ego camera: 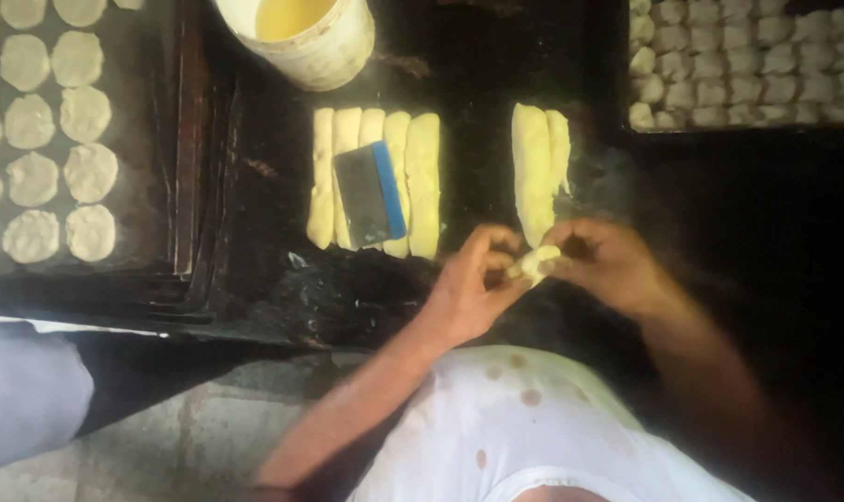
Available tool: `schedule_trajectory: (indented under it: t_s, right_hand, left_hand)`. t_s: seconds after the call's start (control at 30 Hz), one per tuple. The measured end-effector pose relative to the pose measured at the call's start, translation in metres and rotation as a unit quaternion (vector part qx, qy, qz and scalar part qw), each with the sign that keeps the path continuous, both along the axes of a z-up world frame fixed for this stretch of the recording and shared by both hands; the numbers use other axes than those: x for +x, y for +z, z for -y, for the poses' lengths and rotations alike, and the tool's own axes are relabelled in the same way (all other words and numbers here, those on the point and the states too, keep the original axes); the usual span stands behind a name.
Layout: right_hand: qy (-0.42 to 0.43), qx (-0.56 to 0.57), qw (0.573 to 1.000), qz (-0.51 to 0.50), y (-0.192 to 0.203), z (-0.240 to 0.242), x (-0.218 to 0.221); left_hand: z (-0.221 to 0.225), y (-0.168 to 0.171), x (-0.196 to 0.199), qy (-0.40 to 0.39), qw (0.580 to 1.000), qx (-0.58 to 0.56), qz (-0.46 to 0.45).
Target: Shaping and folding small pieces of dough on a work table in a bakery.
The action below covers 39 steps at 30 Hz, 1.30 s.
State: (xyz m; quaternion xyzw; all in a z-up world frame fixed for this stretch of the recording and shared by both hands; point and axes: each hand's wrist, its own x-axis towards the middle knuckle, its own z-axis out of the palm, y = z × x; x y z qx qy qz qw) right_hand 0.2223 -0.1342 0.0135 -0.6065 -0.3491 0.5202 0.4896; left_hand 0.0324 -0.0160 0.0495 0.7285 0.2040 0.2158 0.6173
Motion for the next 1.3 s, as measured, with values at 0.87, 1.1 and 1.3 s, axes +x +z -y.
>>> schedule_trajectory:
  t_s: [0.87, 1.1, 1.3]
  right_hand:
    - [-0.081, 0.135, 0.76, 0.631, -0.02, -0.03, 0.038]
    - [0.029, 0.087, 0.777, 0.623, -0.019, -0.062, 0.057]
    - [0.304, -0.13, 0.895, 0.298, -0.023, -0.041, 0.072]
  left_hand:
    - [-0.018, -0.043, -0.008, 0.133, 0.927, -0.35, 0.019]
    - [-0.019, -0.045, -0.004, 0.13, 0.936, -0.327, 0.006]
    - [-0.024, -0.043, -0.001, 0.163, 0.931, -0.327, 0.028]
